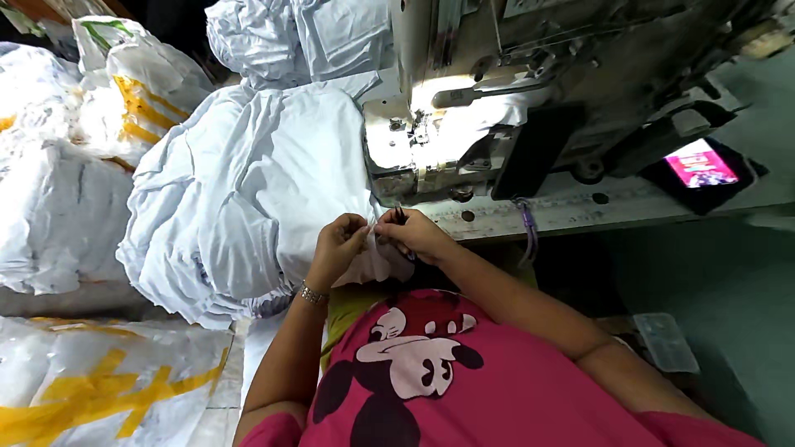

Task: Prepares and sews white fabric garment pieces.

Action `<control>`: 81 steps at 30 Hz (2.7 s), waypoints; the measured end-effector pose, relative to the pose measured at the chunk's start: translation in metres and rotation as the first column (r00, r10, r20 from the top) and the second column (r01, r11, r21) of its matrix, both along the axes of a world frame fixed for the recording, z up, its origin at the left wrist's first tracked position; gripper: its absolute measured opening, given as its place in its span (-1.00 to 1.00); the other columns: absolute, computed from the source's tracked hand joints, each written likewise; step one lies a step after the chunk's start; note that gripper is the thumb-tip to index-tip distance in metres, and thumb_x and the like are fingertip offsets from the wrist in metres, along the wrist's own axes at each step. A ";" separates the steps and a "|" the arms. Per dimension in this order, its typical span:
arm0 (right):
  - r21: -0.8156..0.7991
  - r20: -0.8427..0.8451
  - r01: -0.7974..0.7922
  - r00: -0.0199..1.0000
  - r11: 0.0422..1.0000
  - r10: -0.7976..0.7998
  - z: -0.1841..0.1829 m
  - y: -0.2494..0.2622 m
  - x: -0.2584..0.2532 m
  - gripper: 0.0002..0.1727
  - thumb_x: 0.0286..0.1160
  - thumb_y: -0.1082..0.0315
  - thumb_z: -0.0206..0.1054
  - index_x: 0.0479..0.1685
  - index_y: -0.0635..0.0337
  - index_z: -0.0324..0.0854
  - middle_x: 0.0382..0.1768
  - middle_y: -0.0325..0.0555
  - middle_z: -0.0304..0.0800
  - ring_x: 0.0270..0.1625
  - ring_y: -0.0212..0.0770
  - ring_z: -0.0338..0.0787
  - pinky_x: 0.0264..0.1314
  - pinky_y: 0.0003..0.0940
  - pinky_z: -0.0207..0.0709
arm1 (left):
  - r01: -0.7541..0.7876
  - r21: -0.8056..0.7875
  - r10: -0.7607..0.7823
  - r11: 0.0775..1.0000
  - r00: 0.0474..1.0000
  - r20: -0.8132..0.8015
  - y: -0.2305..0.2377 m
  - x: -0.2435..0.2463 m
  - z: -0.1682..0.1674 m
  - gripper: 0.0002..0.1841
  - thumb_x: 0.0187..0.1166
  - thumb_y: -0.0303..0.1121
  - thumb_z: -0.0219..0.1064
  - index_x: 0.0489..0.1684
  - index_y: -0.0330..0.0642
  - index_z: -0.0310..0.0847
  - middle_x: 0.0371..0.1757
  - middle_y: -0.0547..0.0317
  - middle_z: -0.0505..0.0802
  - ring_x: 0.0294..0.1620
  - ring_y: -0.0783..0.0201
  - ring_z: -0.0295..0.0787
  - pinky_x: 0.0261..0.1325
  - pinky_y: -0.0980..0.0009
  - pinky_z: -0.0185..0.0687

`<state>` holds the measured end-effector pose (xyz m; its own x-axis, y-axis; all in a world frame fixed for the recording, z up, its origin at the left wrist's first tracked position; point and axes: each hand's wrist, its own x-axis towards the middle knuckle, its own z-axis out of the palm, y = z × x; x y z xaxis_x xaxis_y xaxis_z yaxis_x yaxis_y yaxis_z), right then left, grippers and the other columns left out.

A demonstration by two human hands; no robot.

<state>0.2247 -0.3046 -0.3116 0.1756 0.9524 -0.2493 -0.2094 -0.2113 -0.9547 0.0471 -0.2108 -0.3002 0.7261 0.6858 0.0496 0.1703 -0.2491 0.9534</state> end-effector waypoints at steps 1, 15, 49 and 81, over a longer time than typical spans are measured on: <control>-0.005 0.010 0.004 1.000 1.000 -0.004 0.001 0.000 0.000 -0.90 0.60 0.38 0.40 -0.17 0.24 0.67 -0.46 -0.21 0.76 -0.69 -0.52 0.45 -0.68 -0.64 0.28 | 0.016 0.003 -0.016 1.000 1.000 -0.005 0.002 -0.001 -0.003 -0.89 0.65 -0.50 0.33 0.00 -0.32 0.67 -0.30 0.13 0.85 -0.45 0.37 0.79 -0.33 0.44 0.79; -0.111 -0.065 -0.061 0.996 0.992 0.054 0.001 0.002 -0.001 -0.88 0.58 0.44 0.40 -0.07 0.23 0.57 -0.49 -0.21 0.68 -0.70 -0.52 0.40 -0.69 -0.66 0.22 | 0.062 0.072 -0.056 0.996 0.995 -0.079 -0.002 -0.010 0.001 -0.90 0.66 -0.53 0.31 -0.01 -0.32 0.65 -0.29 0.10 0.80 -0.46 0.41 0.71 -0.31 0.50 0.71; 0.213 0.505 -0.146 0.863 0.966 0.019 0.034 -0.052 0.032 -0.80 0.47 0.20 0.50 -0.14 0.14 0.76 -0.39 -0.29 0.79 -0.37 -0.45 0.73 -0.26 -0.45 0.66 | 0.295 0.494 -0.269 0.818 0.955 -0.124 -0.004 0.021 0.064 -0.90 0.50 -0.37 0.52 -0.19 -0.17 0.82 -0.32 0.25 0.71 -0.46 0.47 0.57 -0.42 0.56 0.54; 0.163 -0.016 0.106 0.994 0.981 -0.105 0.020 -0.080 0.018 -0.87 0.35 0.51 0.55 -0.25 0.23 0.69 -0.56 -0.25 0.72 -0.70 -0.53 0.47 -0.66 -0.64 0.36 | 0.025 0.336 -0.074 0.942 0.988 0.135 -0.073 0.012 0.020 -0.68 0.48 -0.35 0.53 0.05 -0.32 0.62 -0.11 0.07 0.81 -0.42 0.35 0.76 -0.35 0.40 0.79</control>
<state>0.2423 -0.3846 -0.2917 0.2765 0.9565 -0.0933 -0.2291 -0.0287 -0.9730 0.0587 -0.2842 -0.2798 0.7271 0.5756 0.3741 0.0174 -0.5602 0.8282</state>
